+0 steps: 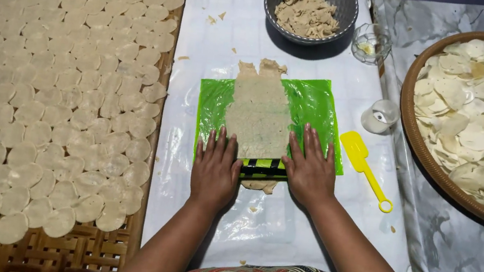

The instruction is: Preparing and cutting out circular dough rounds and placing them on a drying rack.

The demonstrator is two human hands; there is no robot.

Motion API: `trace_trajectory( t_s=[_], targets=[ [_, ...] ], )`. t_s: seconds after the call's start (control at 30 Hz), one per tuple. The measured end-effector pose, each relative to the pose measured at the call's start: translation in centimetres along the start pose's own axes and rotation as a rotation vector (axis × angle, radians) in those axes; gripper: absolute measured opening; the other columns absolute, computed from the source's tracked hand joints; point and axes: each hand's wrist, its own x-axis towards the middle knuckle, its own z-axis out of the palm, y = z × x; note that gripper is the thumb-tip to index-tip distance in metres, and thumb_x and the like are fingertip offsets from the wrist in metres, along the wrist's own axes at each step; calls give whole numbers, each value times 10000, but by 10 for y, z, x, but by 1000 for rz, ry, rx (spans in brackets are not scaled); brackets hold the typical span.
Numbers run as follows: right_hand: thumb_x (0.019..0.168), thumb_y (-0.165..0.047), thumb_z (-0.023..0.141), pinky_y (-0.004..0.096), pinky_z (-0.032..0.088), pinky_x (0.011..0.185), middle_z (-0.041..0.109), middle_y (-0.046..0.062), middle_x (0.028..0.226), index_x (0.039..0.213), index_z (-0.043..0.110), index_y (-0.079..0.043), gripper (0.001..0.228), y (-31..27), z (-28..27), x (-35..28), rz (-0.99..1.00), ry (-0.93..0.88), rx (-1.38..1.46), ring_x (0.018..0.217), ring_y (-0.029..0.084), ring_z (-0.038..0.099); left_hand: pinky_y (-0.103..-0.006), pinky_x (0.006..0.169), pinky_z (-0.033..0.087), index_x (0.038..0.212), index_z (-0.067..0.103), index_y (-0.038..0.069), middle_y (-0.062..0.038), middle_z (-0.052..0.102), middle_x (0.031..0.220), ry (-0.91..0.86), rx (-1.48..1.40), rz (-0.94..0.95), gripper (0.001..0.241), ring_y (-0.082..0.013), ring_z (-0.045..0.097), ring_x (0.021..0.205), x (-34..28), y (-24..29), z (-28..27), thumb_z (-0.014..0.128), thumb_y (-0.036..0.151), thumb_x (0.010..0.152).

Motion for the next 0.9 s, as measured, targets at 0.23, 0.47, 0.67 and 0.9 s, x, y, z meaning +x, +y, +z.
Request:
trace_trajectory(
  t_s=[0.23, 0.47, 0.67, 0.9],
  targets=[
    [1088, -466, 343, 593, 73, 1234, 243, 210, 1680, 1636, 258, -110, 659, 1, 28, -65, -21, 158, 36, 1549, 349, 216, -517, 1210, 211, 1551, 357, 107, -170, 352, 1512, 89, 33, 167, 578, -367, 304, 1443, -52, -8, 23, 448, 305, 1016],
    [1037, -82, 503, 420, 483, 1051, 544, 208, 1395, 1330, 590, 97, 354, 60, 6, -38, 195, 596, 395, 1226, 347, 597, -500, 1162, 354, 1349, 538, 52, -142, 594, 1300, 272, -49, 225, 503, -335, 533, 1269, -66, -3, -6, 670, 189, 883],
    [851, -83, 689, 479, 510, 852, 620, 160, 1230, 1346, 649, -48, 498, 124, 53, -36, 364, 405, -172, 1053, 366, 605, -543, 1128, 374, 1337, 491, 56, -144, 606, 1248, 265, -179, 67, 485, -342, 564, 1218, -62, -12, -39, 666, 123, 890],
    [906, 2, 642, 493, 585, 740, 550, 215, 1177, 1523, 506, -53, 634, 89, -3, -36, 488, 163, 12, 1009, 407, 678, -563, 989, 455, 1461, 411, -28, -247, 568, 1173, 385, -408, -166, 532, -469, 568, 1122, -21, -60, -4, 553, 266, 1040]
  ],
)
